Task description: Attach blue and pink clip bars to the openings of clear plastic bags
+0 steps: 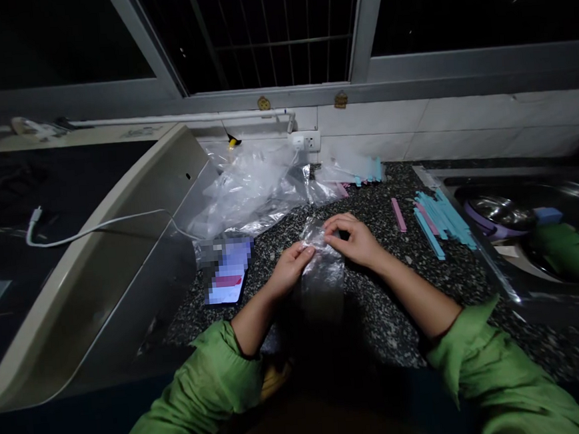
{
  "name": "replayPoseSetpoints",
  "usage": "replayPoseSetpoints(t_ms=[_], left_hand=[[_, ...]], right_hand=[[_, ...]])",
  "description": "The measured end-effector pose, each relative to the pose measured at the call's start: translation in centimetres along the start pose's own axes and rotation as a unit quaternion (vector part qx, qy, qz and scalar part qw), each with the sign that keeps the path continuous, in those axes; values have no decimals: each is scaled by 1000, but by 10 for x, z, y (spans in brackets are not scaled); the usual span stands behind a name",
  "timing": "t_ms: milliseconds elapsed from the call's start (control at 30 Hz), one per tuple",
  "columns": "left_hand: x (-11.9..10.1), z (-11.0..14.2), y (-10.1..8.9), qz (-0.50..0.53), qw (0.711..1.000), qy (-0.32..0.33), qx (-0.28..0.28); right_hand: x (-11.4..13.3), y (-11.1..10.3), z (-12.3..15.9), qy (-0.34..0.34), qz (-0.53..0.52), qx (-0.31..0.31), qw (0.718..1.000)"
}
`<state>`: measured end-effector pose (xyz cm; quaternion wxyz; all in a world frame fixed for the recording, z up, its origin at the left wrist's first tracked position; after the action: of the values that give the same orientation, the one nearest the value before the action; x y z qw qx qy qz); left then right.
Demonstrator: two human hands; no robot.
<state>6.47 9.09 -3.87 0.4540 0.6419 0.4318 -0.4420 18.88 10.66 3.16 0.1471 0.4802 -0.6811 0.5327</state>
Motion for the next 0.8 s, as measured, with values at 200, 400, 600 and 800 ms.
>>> replayPoseSetpoints(t_ms=[200,400,600,800], left_hand=[[-12,-2,-18,-28,991,66,-109],[-8,-2,-9,-18,996,42,-75],[-9,0,4,5,1000,18,-15],[-15,1,1,5,999,31,-10]], right_hand=[[7,0,4,-6,-10,-16,1000],[17,-3,6,-32,-18,-61,997],[23,0,8,-67,-15,-63,996],[23,4,8,-80,-1,-55,995]])
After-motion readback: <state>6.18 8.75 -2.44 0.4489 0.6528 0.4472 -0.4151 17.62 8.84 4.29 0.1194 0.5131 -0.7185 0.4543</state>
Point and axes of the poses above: each hand's wrist, its own z-axis away from the middle knuckle, its own y-axis out of the palm, x = y × z, the point moved 8 cm from there along -z, towards the middle knuckle, and after that the axes turned 10 degrees about y, right-handed, at the moved point
